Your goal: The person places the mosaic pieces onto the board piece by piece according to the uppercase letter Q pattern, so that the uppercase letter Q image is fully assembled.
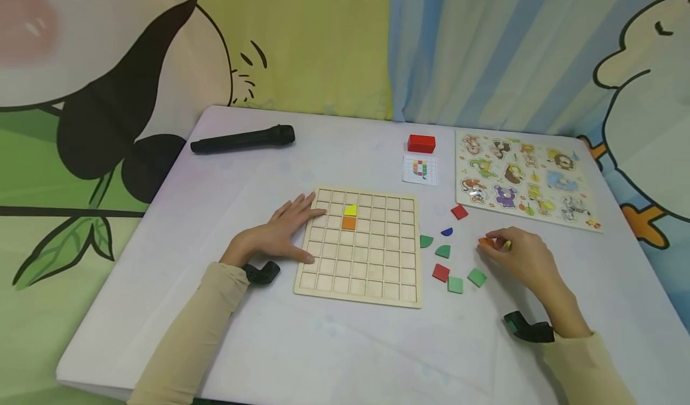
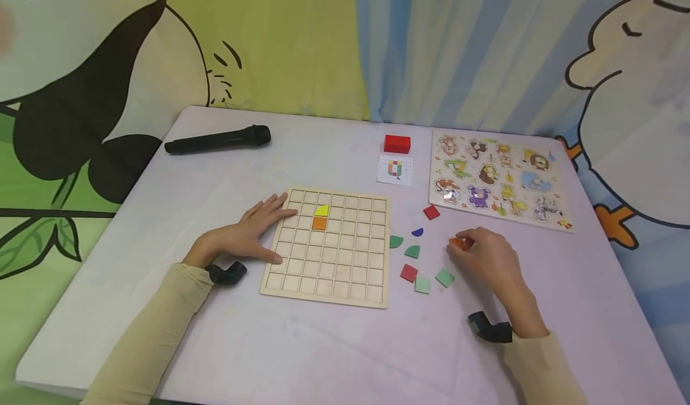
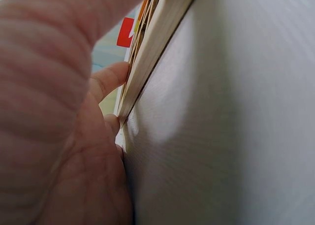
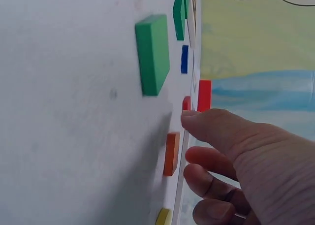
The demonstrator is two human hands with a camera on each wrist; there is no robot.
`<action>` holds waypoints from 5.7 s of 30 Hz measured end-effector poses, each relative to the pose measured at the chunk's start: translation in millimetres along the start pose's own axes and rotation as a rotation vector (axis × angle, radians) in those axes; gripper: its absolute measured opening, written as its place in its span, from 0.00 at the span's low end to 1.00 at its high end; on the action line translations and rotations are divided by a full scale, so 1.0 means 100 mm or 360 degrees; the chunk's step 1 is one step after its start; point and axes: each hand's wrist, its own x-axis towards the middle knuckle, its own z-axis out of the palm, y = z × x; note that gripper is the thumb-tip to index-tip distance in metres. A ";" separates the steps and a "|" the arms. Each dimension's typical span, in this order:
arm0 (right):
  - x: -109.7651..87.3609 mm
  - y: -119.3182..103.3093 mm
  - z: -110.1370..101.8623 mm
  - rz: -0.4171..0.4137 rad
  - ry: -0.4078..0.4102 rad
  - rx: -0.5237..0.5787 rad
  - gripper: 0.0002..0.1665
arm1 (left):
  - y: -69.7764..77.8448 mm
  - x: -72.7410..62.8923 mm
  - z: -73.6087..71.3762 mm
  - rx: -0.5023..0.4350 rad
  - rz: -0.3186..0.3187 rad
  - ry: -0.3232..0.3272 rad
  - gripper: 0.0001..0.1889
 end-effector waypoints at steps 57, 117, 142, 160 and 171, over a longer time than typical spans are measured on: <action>0.22 -0.77 0.17 -0.0351 -0.0191 0.0063 0.18 | 0.07 -0.03 -0.06 -0.0022 0.0020 -0.0014 0.56; 0.41 -2.01 0.71 -0.0875 -0.0271 0.0012 0.13 | 0.08 -0.05 -0.10 -0.0025 0.0051 -0.0018 0.56; 0.41 -1.97 0.73 -0.0749 -0.0303 0.0134 0.16 | 0.09 -0.03 -0.10 -0.0030 0.0056 -0.0028 0.56; 0.23 -1.63 0.55 -0.0718 -0.0219 0.0141 0.12 | 0.06 -0.01 -0.07 -0.0004 0.0005 -0.0025 0.56; 0.09 -1.08 0.33 -0.0543 -0.0148 0.0075 0.14 | 0.06 -0.02 -0.08 -0.0005 0.0023 -0.0005 0.56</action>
